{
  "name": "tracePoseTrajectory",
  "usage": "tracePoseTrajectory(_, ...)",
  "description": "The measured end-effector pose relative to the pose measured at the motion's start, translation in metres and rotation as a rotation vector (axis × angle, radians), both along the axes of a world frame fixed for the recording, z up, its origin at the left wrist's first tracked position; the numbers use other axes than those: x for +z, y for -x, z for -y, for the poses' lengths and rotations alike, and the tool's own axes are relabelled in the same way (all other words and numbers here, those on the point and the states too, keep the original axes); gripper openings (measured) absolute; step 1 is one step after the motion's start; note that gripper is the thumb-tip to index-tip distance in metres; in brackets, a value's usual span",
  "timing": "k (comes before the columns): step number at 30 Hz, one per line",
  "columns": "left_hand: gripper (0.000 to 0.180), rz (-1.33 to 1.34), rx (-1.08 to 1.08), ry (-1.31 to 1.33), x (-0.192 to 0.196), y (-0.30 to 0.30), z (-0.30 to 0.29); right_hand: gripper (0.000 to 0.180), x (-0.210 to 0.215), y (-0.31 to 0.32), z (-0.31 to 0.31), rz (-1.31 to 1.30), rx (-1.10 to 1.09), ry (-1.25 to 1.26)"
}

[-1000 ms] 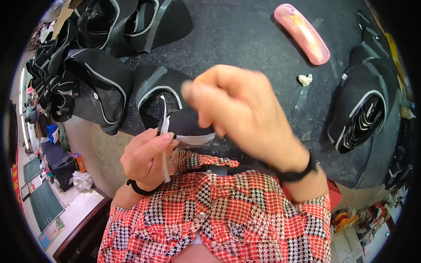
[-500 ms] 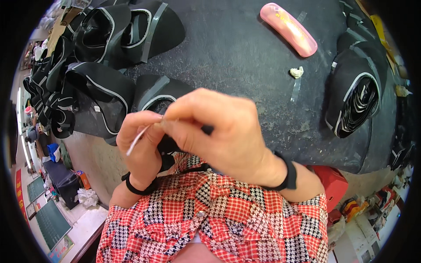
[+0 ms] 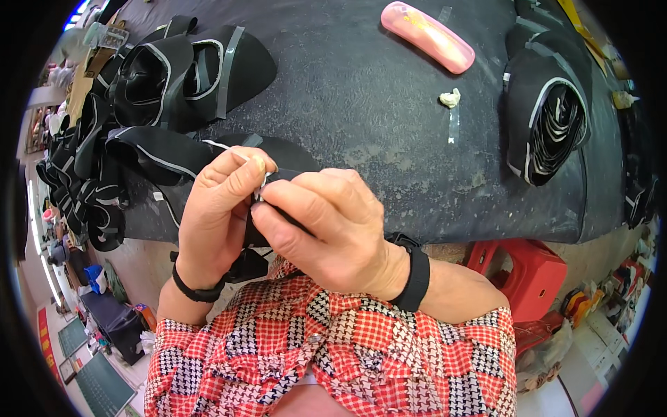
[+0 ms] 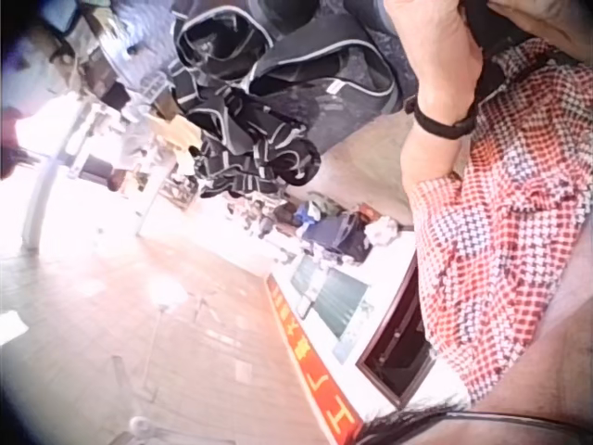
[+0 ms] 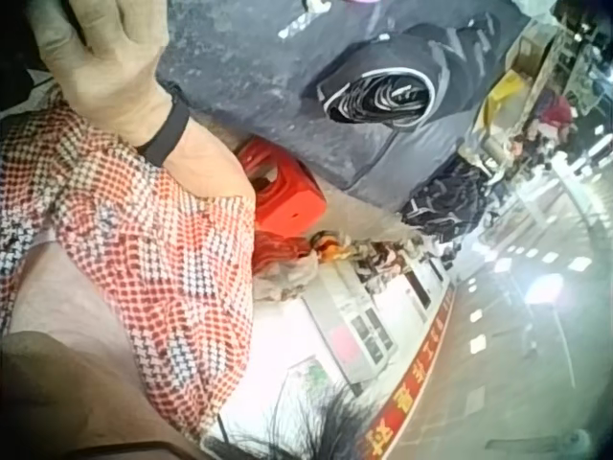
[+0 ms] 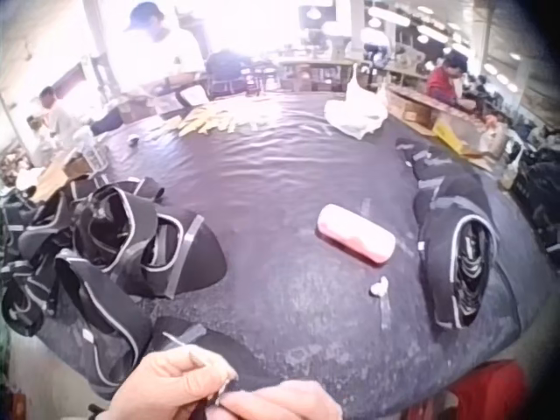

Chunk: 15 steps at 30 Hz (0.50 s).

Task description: Applying a white adhesive or reinforcement strip to the heel section of black shoe components.

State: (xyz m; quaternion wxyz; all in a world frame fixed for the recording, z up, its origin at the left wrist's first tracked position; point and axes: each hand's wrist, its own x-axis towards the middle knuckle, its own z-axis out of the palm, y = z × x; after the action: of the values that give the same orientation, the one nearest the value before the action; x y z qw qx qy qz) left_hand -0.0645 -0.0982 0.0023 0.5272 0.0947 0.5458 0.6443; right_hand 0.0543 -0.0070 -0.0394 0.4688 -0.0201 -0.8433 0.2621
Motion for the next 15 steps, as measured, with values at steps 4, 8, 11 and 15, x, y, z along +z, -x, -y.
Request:
tracePoseTrajectory(4, 0.011, 0.06, 0.057, -0.005, 0.0022, 0.0006, -0.005, 0.027, 0.0055, 0.0011, 0.0067, 0.018, -0.124, -0.133)
tracePoseTrajectory(8, 0.012, 0.096, 0.132, -0.049, 0.0037, -0.0034, -0.0067, 0.029, 0.0058, 0.0029, 0.0065, 0.02, -0.135, -0.084)
tracePoseTrajectory(11, 0.011, 0.114, 0.137, -0.068, 0.0011, -0.002, -0.0074, 0.031, 0.0036, 0.0051, 0.0065, 0.01, -0.146, -0.07)
tracePoseTrajectory(15, 0.011, 0.116, 0.132, -0.072, 0.0027, 0.0008, -0.0102, 0.029, 0.0013, 0.0054, 0.0065, 0.016, -0.164, -0.051)
